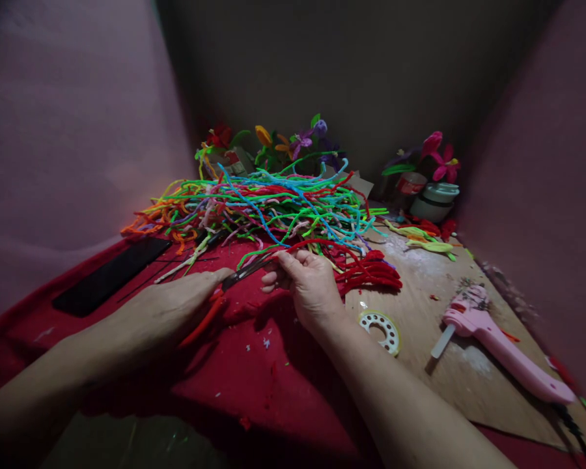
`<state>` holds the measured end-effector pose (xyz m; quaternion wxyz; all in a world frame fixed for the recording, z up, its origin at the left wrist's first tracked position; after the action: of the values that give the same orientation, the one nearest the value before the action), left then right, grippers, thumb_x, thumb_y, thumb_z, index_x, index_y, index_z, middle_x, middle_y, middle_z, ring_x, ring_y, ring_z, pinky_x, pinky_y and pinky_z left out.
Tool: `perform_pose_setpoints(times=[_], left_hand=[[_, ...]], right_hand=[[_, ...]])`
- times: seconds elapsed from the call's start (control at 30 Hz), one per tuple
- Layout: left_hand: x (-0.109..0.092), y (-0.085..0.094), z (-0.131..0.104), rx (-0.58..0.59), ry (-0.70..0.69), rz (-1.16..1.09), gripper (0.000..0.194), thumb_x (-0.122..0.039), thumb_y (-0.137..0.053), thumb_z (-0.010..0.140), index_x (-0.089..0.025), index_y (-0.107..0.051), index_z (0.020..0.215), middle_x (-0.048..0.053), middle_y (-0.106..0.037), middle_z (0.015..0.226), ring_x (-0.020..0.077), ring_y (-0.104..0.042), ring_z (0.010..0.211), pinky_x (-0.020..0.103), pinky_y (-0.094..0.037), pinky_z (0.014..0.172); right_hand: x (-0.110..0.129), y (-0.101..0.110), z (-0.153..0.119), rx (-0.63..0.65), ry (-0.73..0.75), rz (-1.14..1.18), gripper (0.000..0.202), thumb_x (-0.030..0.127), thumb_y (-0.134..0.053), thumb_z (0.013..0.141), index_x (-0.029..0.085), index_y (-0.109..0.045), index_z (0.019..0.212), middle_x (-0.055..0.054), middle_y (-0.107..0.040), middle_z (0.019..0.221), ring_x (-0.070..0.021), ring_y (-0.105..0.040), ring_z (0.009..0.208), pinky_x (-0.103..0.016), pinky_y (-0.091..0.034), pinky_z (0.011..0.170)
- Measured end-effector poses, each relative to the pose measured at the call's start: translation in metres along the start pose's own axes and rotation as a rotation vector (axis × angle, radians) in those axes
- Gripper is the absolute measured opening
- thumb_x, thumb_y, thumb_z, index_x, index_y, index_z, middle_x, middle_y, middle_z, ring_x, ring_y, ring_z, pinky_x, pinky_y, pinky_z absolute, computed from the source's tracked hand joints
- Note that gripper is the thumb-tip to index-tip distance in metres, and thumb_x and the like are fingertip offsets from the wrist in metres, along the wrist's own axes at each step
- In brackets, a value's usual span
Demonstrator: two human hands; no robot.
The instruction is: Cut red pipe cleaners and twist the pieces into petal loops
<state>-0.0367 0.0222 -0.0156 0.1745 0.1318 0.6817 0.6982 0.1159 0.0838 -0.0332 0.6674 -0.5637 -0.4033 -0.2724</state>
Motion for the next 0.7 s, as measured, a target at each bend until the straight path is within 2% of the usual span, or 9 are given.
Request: perform_pose_setpoints(times=[0.23,0.43,0.7], left_hand=[[-0.0063,0.0011,0.0035,-0.018,-0.065,-0.010,0.044,-0.023,-0.029,0.089,-0.020,-0.032,0.133,0.010,-0.058,0.113,0.0195,-0.057,0.099,0.032,-0.046,0.082],[-0.0044,0.0009,0.0012,-0.026,-0.047,0.051,0.048,-0.018,-0.033,0.086,-0.022,-0.031,0.133,0.009,-0.057,0.116,0.0219,-0.055,0.101,0.036,-0.046,0.084],[-0.0071,0.0018,0.0044,-0.006,-0.043,0.041,0.044,-0.024,-0.030,0.090,-0.021,-0.030,0.133,0.008,-0.059,0.106,0.0201,-0.057,0.093,0.035,-0.048,0.077]], right_hand=[[-0.0015,-0.0015,0.0005,0.027,-0.008,0.023,0.016,0.023,-0.067,0.067,0.011,-0.058,0.062,-0.002,-0.062,0.056,-0.0113,-0.059,0.047,-0.022,-0.049,0.044],[-0.0028,-0.0003,0.0009,0.031,-0.004,0.041,0.015,0.022,-0.067,0.068,0.010,-0.059,0.064,-0.003,-0.063,0.057,-0.0123,-0.060,0.047,-0.023,-0.050,0.043],[-0.0036,-0.0026,0.0000,0.051,-0.025,0.048,0.015,0.022,-0.068,0.066,0.010,-0.059,0.064,-0.004,-0.064,0.059,-0.0125,-0.060,0.047,-0.023,-0.050,0.043]])
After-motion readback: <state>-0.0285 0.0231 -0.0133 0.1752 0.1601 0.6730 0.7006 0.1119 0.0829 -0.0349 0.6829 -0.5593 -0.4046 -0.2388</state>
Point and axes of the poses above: each hand's wrist, its own z-axis towards the middle knuckle, its own y-axis out of the back of the hand, x = y × z, the point moved 8 cm from there along z, towards the middle knuckle
